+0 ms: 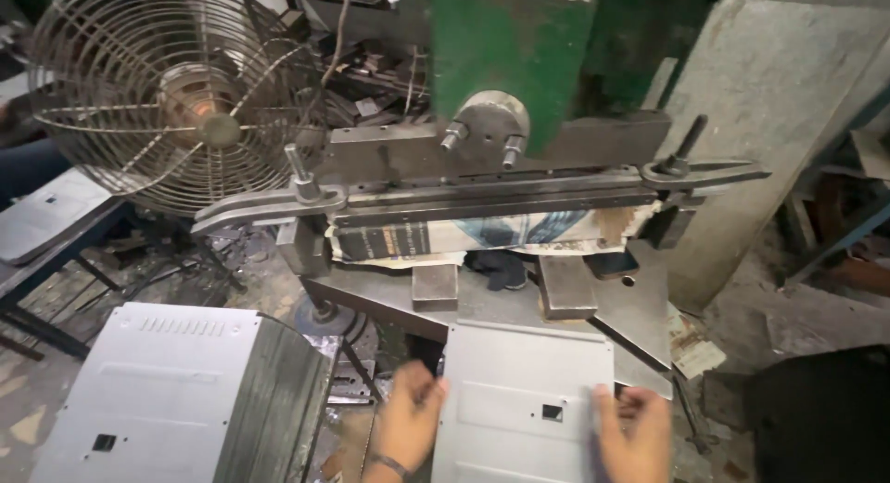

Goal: Picking up, inspecting, and stacking metal sheets near an industrial press machine.

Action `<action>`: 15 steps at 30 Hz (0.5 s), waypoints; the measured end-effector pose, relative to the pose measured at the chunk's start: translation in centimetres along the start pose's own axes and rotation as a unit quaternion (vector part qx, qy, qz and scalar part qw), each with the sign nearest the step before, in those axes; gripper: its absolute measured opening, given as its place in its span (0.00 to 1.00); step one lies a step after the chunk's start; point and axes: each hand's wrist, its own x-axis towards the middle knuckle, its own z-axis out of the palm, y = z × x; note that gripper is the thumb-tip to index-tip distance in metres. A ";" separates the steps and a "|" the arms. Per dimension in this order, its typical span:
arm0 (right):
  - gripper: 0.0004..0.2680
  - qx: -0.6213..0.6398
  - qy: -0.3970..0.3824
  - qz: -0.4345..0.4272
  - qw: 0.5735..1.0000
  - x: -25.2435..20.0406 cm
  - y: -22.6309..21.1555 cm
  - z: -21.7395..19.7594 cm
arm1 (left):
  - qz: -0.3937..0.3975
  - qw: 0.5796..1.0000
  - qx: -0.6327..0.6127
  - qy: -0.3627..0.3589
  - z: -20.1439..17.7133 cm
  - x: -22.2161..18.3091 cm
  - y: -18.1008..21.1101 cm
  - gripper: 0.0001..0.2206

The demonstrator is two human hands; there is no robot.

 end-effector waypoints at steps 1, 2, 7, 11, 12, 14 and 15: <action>0.16 -0.050 0.037 0.020 0.998 0.1 -1.7 -0.6 | 0.114 0.989 0.046 0.079 -2.2 1.4 1.5 0.24; 0.15 -0.100 0.075 0.040 0.991 0.3 -3.3 -1.2 | 0.224 0.957 0.094 0.157 -4.5 2.7 2.9 0.22; 0.13 0.115 0.047 0.094 0.988 1.5 -9.1 -1.6 | 0.174 0.929 0.190 0.265 -25.7 13.4 4.5 0.27; 0.09 0.214 -0.058 0.034 0.975 2.0 -12.8 0.1 | 0.057 0.872 0.367 0.318 -39.2 10.8 1.4 0.33; 0.09 0.216 -0.062 0.033 0.974 1.8 -12.8 0.9 | 0.055 0.871 0.367 0.322 -41.0 9.4 -1.8 0.33; 0.08 0.280 -0.117 0.081 0.950 1.4 -12.8 2.3 | -0.009 0.848 0.434 0.306 -44.4 7.1 -8.3 0.38; 0.08 0.279 -0.119 0.080 0.949 0.8 -13.0 3.2 | -0.011 0.847 0.433 0.307 -41.8 5.3 -8.6 0.38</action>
